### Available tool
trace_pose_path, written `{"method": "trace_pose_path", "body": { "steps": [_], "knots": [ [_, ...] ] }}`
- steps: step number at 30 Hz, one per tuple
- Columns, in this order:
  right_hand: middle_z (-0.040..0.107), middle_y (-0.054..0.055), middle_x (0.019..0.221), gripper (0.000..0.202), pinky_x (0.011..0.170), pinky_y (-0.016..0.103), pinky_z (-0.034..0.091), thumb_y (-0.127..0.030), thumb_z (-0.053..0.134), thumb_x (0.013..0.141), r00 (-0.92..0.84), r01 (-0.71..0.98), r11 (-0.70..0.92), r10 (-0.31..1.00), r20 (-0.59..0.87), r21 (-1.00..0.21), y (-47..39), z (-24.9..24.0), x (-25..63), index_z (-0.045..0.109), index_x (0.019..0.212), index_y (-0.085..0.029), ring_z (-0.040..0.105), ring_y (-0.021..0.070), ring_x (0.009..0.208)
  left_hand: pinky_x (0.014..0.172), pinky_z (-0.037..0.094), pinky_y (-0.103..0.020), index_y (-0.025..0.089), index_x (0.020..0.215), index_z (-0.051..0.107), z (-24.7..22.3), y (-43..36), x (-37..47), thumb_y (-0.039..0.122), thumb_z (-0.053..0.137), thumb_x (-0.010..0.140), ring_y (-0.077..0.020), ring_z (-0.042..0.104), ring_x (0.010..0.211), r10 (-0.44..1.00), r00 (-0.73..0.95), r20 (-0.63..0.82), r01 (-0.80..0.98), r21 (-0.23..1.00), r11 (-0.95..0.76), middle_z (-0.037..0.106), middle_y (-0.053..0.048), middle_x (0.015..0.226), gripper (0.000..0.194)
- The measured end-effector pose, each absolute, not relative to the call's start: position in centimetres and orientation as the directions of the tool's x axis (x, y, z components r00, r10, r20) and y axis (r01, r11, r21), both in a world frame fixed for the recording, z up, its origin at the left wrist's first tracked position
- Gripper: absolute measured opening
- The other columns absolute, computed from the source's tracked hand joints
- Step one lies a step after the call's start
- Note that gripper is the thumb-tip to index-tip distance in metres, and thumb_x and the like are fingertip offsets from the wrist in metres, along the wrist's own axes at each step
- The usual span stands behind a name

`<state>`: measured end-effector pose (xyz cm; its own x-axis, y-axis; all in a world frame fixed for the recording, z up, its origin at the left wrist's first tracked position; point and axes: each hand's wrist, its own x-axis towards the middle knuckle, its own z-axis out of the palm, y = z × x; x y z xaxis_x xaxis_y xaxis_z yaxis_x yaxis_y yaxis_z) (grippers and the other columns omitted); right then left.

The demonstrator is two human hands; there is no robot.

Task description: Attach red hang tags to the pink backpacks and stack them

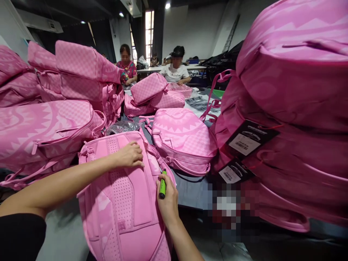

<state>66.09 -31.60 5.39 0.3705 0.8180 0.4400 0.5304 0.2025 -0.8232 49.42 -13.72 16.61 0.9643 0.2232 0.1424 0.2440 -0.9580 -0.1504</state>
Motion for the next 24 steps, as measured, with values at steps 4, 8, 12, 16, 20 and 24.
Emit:
{"method": "trace_pose_path", "body": {
  "steps": [4, 8, 12, 16, 20, 24],
  "knots": [
    [0.067, 0.003, 0.093, 0.014, 0.075, 0.028, 0.047, -0.027, 0.048, 0.096, 0.343, 0.522, 0.214, 0.834, 0.433, -0.826, -31.2, 5.2, 66.2, 0.059, 0.102, -0.022, 0.065, 0.0185, 0.084, 0.099, 0.027, -0.042, 0.019, 0.073, 0.068, 19.7, -9.1, 47.3, 0.052, 0.049, 0.095, -0.0216, 0.05, 0.088, 0.294, 0.933, 0.208, 0.348, -0.305, -0.887, 0.064, -0.005, 0.076, 0.044],
    [0.067, 0.004, 0.092, 0.014, 0.074, 0.029, 0.047, -0.028, 0.048, 0.095, 0.364, 0.523, 0.191, 0.831, 0.42, -0.831, -31.2, 5.2, 66.0, 0.059, 0.102, -0.021, 0.065, 0.0194, 0.083, 0.099, 0.025, -0.046, 0.018, 0.076, 0.07, 19.9, -9.3, 47.7, 0.06, 0.051, 0.091, -0.0234, 0.049, 0.092, 0.351, 0.916, 0.196, 0.398, -0.318, -0.861, 0.065, -0.007, 0.082, 0.048],
    [0.068, 0.005, 0.093, 0.015, 0.075, 0.029, 0.048, -0.027, 0.049, 0.095, 0.36, 0.531, 0.185, 0.834, 0.417, -0.827, -31.4, 5.5, 65.8, 0.059, 0.104, -0.02, 0.065, 0.0201, 0.083, 0.086, 0.029, -0.041, 0.016, 0.079, 0.07, 17.3, -13.0, 49.7, 0.059, 0.042, 0.096, -0.0191, 0.048, 0.079, 0.359, 0.932, 0.053, 0.363, -0.085, -0.928, 0.066, -0.006, 0.078, 0.054],
    [0.067, 0.005, 0.092, 0.015, 0.076, 0.029, 0.049, -0.027, 0.048, 0.096, 0.345, 0.55, 0.194, 0.833, 0.432, -0.812, -31.5, 5.6, 65.9, 0.059, 0.103, -0.02, 0.065, 0.0191, 0.083, 0.089, 0.027, -0.042, 0.017, 0.074, 0.069, 16.5, -13.3, 49.9, 0.057, 0.041, 0.097, -0.0194, 0.047, 0.078, 0.31, 0.949, 0.054, 0.314, -0.107, -0.943, 0.065, -0.005, 0.073, 0.055],
    [0.067, 0.004, 0.092, 0.015, 0.078, 0.029, 0.049, -0.026, 0.049, 0.096, 0.327, 0.588, 0.208, 0.822, 0.466, -0.781, -31.5, 5.5, 66.0, 0.06, 0.104, -0.019, 0.065, 0.0186, 0.084, 0.103, 0.02, -0.046, 0.019, 0.076, 0.071, 18.0, -11.0, 48.9, 0.057, 0.046, 0.095, -0.0213, 0.049, 0.087, 0.217, 0.971, 0.097, 0.235, -0.25, -0.939, 0.065, -0.005, 0.078, 0.049],
    [0.067, 0.003, 0.093, 0.013, 0.077, 0.027, 0.049, -0.025, 0.051, 0.096, 0.327, 0.591, 0.221, 0.814, 0.48, -0.776, -31.7, 5.5, 65.9, 0.06, 0.104, -0.02, 0.065, 0.0175, 0.086, 0.1, 0.022, -0.045, 0.02, 0.077, 0.073, 18.6, -11.0, 48.6, 0.061, 0.048, 0.092, -0.0218, 0.048, 0.089, 0.242, 0.963, 0.118, 0.265, -0.248, -0.932, 0.064, -0.006, 0.085, 0.051]
  ]
}}
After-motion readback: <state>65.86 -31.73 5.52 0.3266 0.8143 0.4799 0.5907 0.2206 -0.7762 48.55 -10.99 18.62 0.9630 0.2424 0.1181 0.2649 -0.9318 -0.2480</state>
